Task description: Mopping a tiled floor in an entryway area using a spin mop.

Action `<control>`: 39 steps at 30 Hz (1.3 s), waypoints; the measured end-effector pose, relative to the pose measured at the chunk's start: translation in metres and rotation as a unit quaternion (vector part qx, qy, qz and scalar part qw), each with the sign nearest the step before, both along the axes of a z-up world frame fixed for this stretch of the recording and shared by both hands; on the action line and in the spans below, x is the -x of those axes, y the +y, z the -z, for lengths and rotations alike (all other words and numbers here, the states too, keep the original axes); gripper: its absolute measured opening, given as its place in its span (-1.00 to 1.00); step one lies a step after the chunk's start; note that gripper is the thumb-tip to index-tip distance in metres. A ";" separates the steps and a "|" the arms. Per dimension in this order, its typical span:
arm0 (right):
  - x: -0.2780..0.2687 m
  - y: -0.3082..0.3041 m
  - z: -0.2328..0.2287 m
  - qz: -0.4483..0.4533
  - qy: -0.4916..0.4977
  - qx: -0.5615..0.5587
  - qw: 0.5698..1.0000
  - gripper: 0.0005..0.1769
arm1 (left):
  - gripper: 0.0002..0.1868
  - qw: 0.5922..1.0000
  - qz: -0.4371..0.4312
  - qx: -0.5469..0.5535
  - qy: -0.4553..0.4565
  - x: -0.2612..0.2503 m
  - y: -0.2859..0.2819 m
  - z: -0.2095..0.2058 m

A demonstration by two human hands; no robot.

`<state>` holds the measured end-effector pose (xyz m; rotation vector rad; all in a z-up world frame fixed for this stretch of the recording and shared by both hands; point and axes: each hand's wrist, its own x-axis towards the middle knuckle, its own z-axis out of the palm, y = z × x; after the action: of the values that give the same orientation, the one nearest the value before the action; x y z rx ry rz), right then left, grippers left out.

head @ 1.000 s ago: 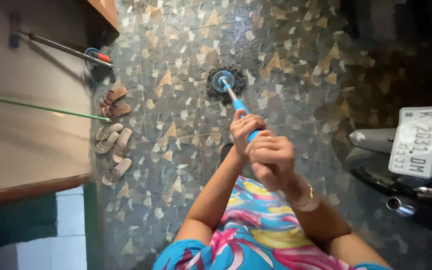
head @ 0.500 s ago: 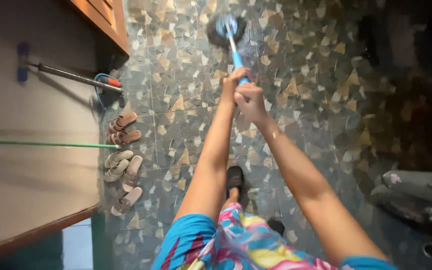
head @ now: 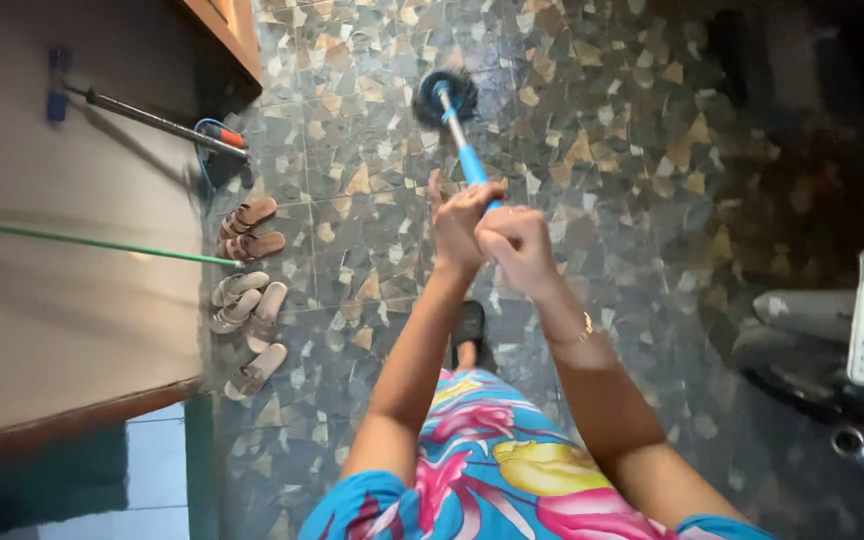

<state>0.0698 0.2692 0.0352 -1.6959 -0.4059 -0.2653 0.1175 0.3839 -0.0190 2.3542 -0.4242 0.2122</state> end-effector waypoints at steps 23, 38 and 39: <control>-0.092 0.081 0.079 0.080 -0.120 -0.095 0.985 -0.77 | -0.90 0.954 0.148 0.237 -0.112 -0.137 0.061 0.125; -0.127 0.120 0.063 0.040 0.041 -0.139 0.989 -0.63 | -0.79 0.991 0.125 0.043 -0.016 -0.160 0.117 0.077; -0.105 0.120 0.044 0.035 0.055 -0.121 0.990 -0.63 | -0.83 0.994 0.106 0.021 -0.003 -0.135 0.118 0.064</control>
<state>0.1750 0.3895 -0.0085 -1.4793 -0.2223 -0.2611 0.2520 0.5018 -0.0834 2.2480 -0.6611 0.1258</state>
